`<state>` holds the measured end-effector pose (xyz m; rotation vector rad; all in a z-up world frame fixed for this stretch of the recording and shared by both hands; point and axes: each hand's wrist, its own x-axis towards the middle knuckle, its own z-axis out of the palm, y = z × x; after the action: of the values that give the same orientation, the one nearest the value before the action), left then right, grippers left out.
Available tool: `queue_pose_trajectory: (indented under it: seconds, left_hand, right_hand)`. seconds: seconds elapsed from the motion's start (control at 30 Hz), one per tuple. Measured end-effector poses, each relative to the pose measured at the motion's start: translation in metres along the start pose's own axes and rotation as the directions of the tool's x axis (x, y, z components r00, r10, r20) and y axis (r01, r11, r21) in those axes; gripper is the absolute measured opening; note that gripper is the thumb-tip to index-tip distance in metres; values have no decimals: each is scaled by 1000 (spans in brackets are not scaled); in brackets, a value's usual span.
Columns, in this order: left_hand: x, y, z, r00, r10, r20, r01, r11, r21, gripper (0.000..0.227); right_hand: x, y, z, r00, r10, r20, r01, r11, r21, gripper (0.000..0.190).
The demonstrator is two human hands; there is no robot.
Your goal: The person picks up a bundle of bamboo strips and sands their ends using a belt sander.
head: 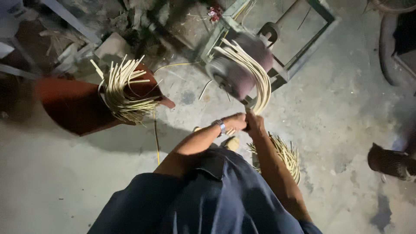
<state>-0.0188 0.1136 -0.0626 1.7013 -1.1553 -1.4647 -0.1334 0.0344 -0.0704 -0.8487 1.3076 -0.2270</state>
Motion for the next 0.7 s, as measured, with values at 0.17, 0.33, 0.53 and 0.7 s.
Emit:
queue_pose_trajectory:
  seconds: [0.17,0.33,0.53,0.7]
  left_hand:
    - [-39,24,-60,987,-104,-120,66,956,-287,14]
    - [-25,16,-40,958,-249,-145,174,901,-397,18]
    - [-5,15,45,975,210,-78,-215,975,-62,22]
    - [-15,66,94,1000,-24,4,24,995,98,28]
  right_hand:
    - [5,-49,57,972,-232,50,237,951,-199,51]
    - [14,-50,54,986,-160,37,164,942,-291,55]
    - [-19,6,-36,853,-330,404,401,910,-103,41]
    - [-86,-24,-86,922,-387,-8,382,908,173,19]
